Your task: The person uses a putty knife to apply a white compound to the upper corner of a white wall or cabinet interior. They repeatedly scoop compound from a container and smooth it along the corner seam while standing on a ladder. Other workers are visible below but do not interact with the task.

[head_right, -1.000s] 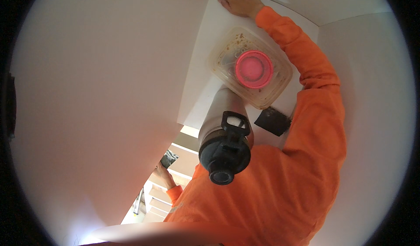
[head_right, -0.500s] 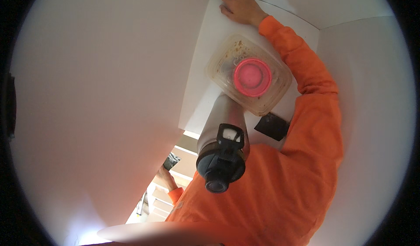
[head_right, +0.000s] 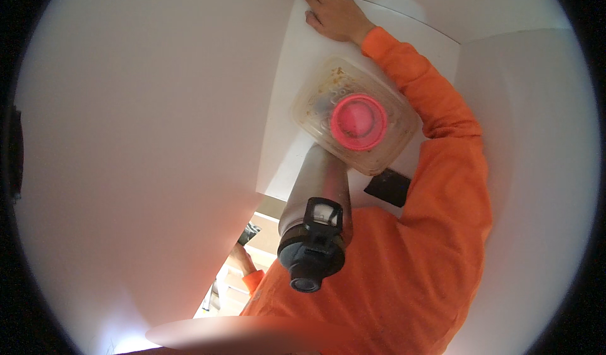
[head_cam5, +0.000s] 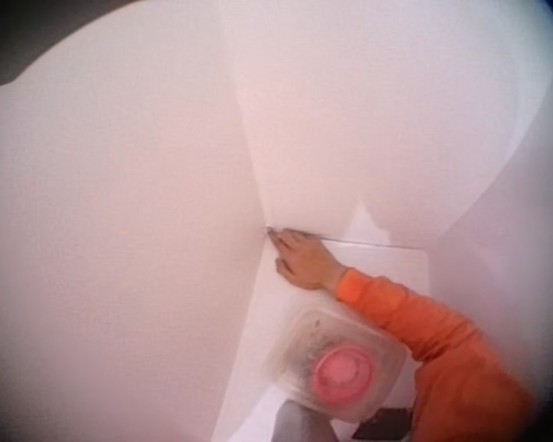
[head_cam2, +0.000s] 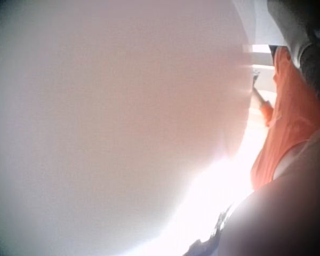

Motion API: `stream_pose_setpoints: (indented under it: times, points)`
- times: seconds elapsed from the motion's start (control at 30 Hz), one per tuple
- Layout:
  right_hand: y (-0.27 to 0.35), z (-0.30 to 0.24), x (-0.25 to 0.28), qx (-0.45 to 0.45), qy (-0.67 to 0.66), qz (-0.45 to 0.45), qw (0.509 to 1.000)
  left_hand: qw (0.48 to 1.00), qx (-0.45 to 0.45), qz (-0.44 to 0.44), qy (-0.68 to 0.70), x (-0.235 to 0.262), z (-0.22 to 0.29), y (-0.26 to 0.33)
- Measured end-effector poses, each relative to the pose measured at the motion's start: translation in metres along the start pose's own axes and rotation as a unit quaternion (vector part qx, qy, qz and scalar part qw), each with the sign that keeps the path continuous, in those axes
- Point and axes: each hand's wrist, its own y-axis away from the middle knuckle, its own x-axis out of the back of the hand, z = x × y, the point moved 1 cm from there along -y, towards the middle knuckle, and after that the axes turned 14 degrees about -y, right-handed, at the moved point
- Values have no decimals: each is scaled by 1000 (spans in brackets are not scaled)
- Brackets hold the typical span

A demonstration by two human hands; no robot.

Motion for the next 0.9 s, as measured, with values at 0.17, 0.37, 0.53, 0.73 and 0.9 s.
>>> stream_pose_setpoints:
  times: [0.17, 0.37, 0.53, 0.73, 0.9]
  points:
    - [2, -1, -1, -37, 17, -51, 998, 1000, -3, -8, -4, -1, 5, -5]
    - [1, -2, 0, -38, 26, -56, 997, 1000, -4, -7, 0, -1, 5, -4]
    - [0, -3, 2, -40, 19, -55, 998, 1000, -4, -9, -1, -1, 6, -4]
    - [0, -3, 3, -32, 26, -53, 998, 1000, -3, -8, 4, 0, 7, -3]
    - [0, -2, 2, -20, 28, -49, 998, 1000, -2, -11, 3, 0, 8, -4]
